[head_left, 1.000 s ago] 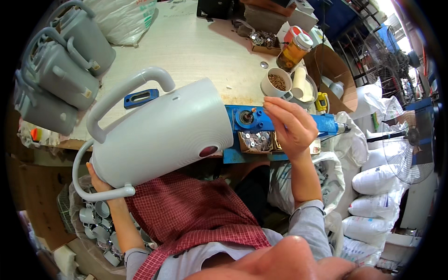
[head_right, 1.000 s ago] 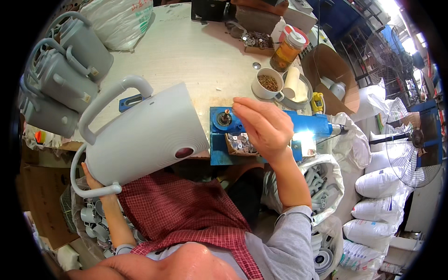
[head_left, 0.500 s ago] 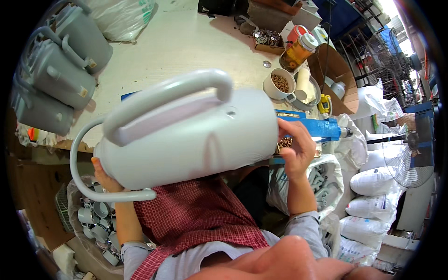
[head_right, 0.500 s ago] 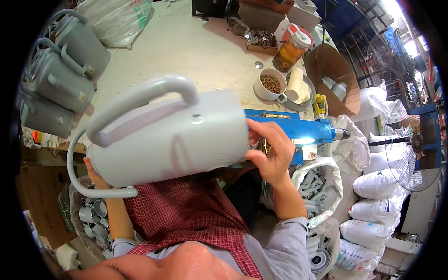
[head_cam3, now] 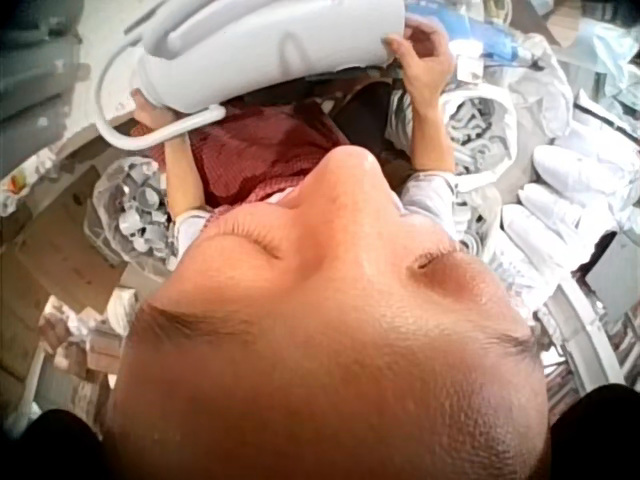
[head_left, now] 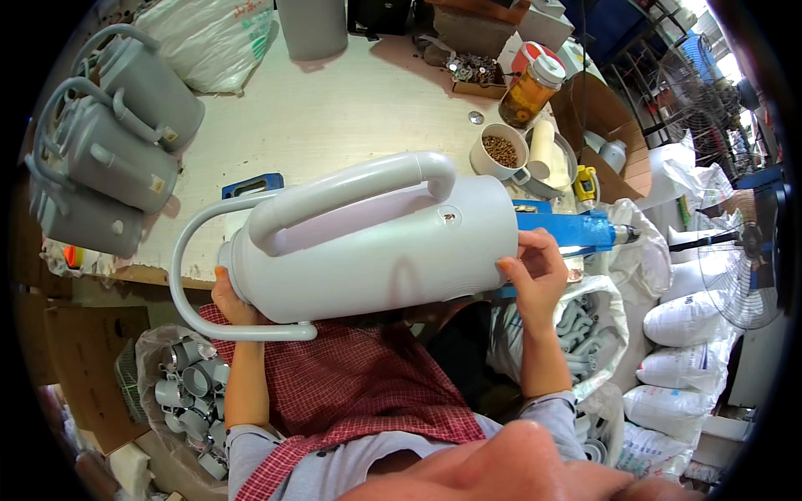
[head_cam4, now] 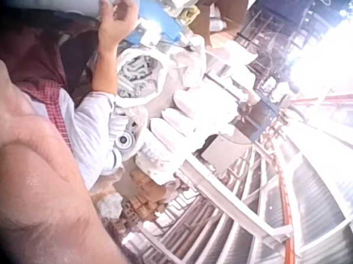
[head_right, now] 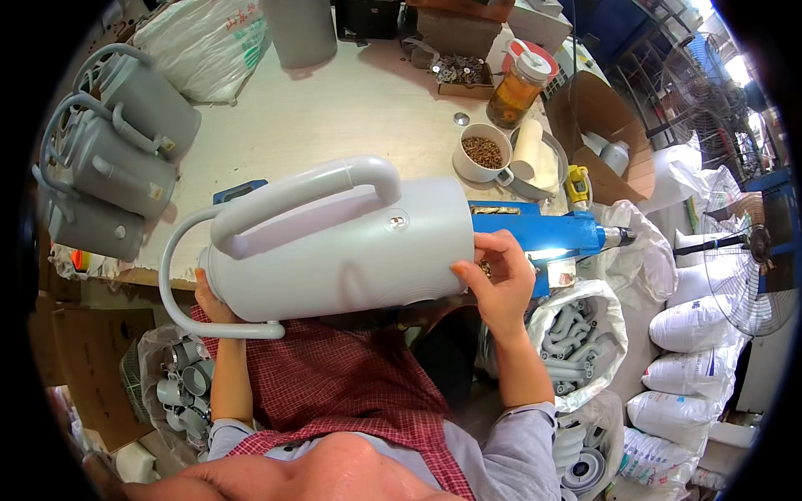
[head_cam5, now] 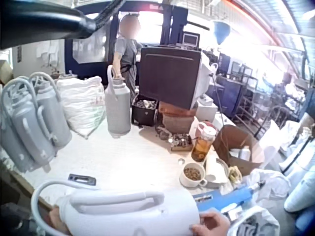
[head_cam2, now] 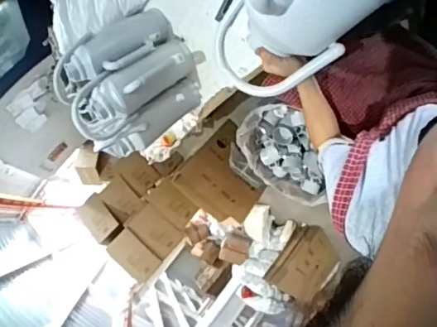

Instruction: The person assembles white electric kettles by inserting small metal components into the base using a blue manual press tool. They repeatedly pick up kettle bodies, insert parts, press them into place, and place the finished units on a nearby table.

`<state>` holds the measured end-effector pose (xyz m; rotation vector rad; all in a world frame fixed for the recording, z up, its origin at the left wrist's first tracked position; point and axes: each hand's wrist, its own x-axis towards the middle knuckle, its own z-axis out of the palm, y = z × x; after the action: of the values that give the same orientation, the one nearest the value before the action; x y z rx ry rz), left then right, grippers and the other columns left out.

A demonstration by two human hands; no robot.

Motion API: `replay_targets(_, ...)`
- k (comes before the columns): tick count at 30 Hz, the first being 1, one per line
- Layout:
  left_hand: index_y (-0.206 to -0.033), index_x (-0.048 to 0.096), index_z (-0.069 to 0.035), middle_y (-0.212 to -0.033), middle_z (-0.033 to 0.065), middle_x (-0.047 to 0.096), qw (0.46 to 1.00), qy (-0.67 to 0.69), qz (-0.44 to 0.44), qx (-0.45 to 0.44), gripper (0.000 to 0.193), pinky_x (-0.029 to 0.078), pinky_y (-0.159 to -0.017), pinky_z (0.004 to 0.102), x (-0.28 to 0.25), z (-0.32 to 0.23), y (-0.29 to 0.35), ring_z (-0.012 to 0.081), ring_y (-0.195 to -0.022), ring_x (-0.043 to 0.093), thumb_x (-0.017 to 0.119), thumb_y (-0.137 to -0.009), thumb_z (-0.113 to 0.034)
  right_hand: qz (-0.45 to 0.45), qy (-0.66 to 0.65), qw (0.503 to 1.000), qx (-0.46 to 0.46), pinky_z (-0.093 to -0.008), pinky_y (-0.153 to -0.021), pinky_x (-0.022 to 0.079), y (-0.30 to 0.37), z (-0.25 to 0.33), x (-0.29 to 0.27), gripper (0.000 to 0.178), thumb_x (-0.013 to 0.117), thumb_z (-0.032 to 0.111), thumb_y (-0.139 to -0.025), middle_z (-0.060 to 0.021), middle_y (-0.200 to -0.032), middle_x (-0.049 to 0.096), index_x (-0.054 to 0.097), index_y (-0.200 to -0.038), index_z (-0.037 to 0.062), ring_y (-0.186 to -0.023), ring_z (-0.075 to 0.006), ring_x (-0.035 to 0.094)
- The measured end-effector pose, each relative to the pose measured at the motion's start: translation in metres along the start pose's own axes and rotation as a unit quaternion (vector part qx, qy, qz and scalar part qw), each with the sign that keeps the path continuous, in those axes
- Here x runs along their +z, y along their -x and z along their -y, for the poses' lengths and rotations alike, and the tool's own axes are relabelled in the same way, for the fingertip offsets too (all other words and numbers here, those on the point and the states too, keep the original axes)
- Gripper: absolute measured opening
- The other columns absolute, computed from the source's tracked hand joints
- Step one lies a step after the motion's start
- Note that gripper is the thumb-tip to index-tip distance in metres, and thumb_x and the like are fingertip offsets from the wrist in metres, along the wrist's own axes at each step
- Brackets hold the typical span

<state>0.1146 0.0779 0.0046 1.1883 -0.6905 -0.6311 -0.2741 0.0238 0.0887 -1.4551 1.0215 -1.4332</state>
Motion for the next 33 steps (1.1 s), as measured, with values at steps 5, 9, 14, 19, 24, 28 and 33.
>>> replay_targets(5, -0.079, 0.066, 0.002, -0.069, 0.0043, 0.065, 0.998, -0.03, 0.047, 0.037, 0.054, 0.045, -0.055, 0.0257, -0.02, 0.003, -0.006, 0.0102, -0.062, 0.057, 0.046, -0.102, -0.043, 0.005, 0.297, 0.954, -0.049, -0.0301, -0.082, 0.049, -0.016, 0.027, -0.001, 0.046, 0.074, -0.005, -0.071, -0.0081, -0.097, 0.058, 0.06, -0.115, -0.0017, -0.087, -0.0181, 0.058)
replay_targets(9, -0.082, 0.063, 0.001, -0.075, 0.0057, 0.066, 0.989, -0.125, 0.068, 0.049, 0.052, 0.049, -0.056, 0.0261, -0.047, 0.02, -0.013, 0.0103, -0.065, 0.06, 0.038, -0.105, -0.039, 0.073, 0.205, 0.956, -0.199, -0.0345, -0.093, 0.047, -0.063, 0.051, 0.039, 0.057, 0.069, 0.005, -0.079, -0.0141, -0.122, 0.059, 0.053, -0.133, 0.0017, -0.109, -0.0233, 0.058)
replay_targets(14, -0.097, 0.065, 0.004, -0.085, 0.01, 0.069, 0.992, -0.106, 0.061, 0.008, 0.052, 0.053, -0.061, 0.0279, -0.038, 0.015, -0.016, 0.0146, -0.073, 0.065, 0.037, -0.104, -0.039, 0.187, -0.004, 0.982, -0.019, -0.0273, -0.086, 0.051, -0.081, 0.035, 0.061, 0.04, 0.07, 0.007, -0.083, -0.0069, -0.103, 0.068, 0.063, -0.122, 0.0016, -0.094, -0.0134, 0.063)
replay_targets(19, -0.077, 0.065, 0.001, -0.067, 0.0037, 0.063, 1.0, -0.019, 0.013, -0.018, 0.054, 0.043, -0.05, 0.0237, -0.003, -0.011, -0.009, 0.0087, -0.058, 0.055, 0.045, -0.102, -0.042, 0.227, 0.031, 0.972, -0.044, -0.0262, -0.085, 0.051, -0.077, 0.033, 0.051, 0.037, 0.069, 0.005, -0.084, -0.0053, -0.099, 0.068, 0.064, -0.12, 0.0022, -0.091, -0.0125, 0.065)
replay_targets(24, -0.079, 0.067, 0.001, -0.068, 0.0046, 0.064, 1.0, -0.024, 0.014, 0.008, 0.052, 0.045, -0.052, 0.0228, -0.005, -0.01, -0.007, 0.0089, -0.06, 0.057, 0.049, -0.101, -0.043, 0.211, 0.044, 0.974, -0.071, -0.0259, -0.085, 0.051, -0.073, 0.035, 0.054, 0.036, 0.066, 0.003, -0.086, -0.0066, -0.101, 0.069, 0.063, -0.121, 0.002, -0.093, -0.0133, 0.066)
replay_targets(28, -0.081, 0.067, 0.001, -0.068, 0.0046, 0.064, 0.999, -0.026, 0.042, 0.0, 0.05, 0.044, -0.051, 0.0227, -0.009, -0.008, -0.015, 0.0084, -0.059, 0.056, 0.05, -0.1, -0.042, 0.202, 0.022, 0.978, -0.052, -0.0257, -0.085, 0.051, -0.071, 0.036, 0.056, 0.035, 0.065, 0.003, -0.087, -0.0071, -0.101, 0.068, 0.062, -0.123, 0.0017, -0.094, -0.0132, 0.066)
replay_targets(33, -0.087, 0.066, 0.001, -0.076, 0.0057, 0.066, 0.997, -0.029, 0.046, -0.054, 0.048, 0.048, -0.057, 0.0259, -0.014, -0.004, -0.016, 0.0093, -0.067, 0.061, 0.043, -0.103, -0.038, 0.208, 0.043, 0.976, -0.047, -0.0264, -0.084, 0.052, -0.073, 0.038, 0.059, 0.036, 0.064, 0.004, -0.088, -0.0074, -0.101, 0.069, 0.061, -0.123, 0.0012, -0.094, -0.0136, 0.066)
